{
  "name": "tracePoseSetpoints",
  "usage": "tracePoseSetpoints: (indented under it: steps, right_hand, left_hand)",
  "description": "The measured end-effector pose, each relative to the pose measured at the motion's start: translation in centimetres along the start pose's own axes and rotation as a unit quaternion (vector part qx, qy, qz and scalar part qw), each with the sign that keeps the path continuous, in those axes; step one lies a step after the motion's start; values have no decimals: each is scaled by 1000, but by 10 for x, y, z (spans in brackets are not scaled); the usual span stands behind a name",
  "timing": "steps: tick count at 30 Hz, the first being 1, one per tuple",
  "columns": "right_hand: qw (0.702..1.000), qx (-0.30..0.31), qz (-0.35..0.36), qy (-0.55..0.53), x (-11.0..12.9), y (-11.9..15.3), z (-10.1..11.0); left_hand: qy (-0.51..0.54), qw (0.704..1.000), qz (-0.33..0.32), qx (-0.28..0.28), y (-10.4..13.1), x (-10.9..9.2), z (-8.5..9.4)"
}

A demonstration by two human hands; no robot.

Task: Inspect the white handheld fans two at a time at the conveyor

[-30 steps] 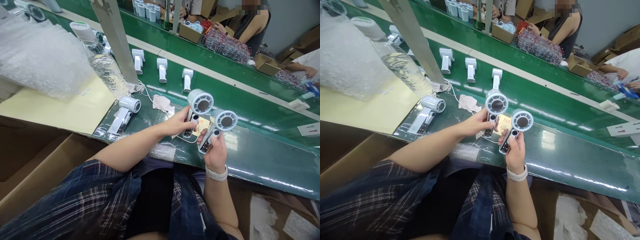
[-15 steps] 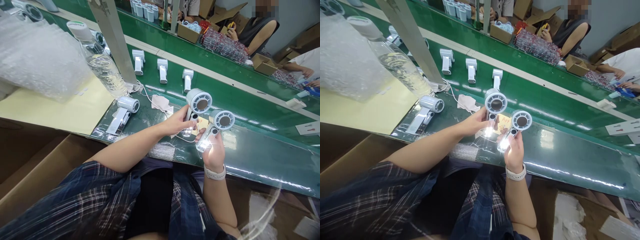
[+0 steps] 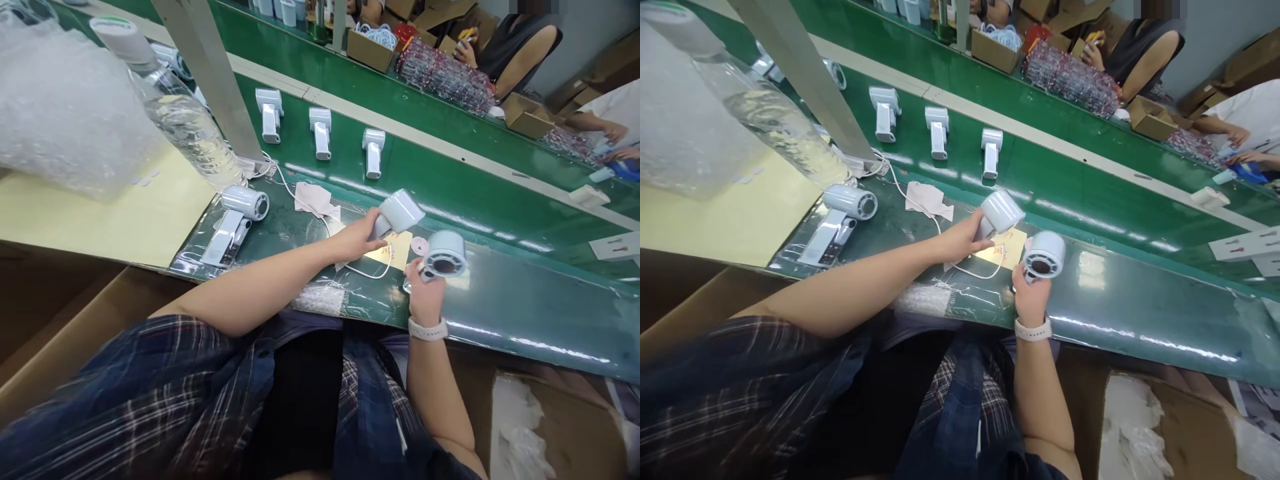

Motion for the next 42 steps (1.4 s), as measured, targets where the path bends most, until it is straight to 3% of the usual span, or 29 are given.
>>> tracePoseSetpoints:
  steps: [4,8,11,14,22,29,33,36,42]
  right_hand:
    - [998,15,-51,-41,-17,-5,1]
    - [984,88,-68,-141,-8,3,-8]
    - [958,144,-105,-223,1,11,-18]
    - [947,144,-139,-252,8,15,-25]
    - [941,140,-141,-274,32,21,-22]
    - [954,111,-117,-254,41,23,-12]
    - [932,156,-152,-291,49,22,-17]
    - [910,187,-196,-313,55,22,-19]
    - [908,193,-196,-317,63,22,-21]
  left_hand:
    - [-38,998,41,-31,-5,1,0]
    - [33,997,30,-70,5,-5,5]
    - [185,982,19,-13,16,-11,2]
    - [311,948,10,70,25,-18,-3]
    - [365,913,-90,159,39,-30,2]
    - [415,893,-82,153,42,-35,4]
    - [398,904,-75,136,39,-38,4]
    - [388,911,-26,134,38,-37,3]
    - [463,881,7,99,34,-33,4]
Point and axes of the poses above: each hand's wrist, its own y-axis away from the middle knuckle, its own z-axis out of the back of the hand, x = y × z, the point moved 2 cm from there along -y, towards the middle knuckle, and after that the axes turned 5 degrees about -z, right-handed, at the moved point
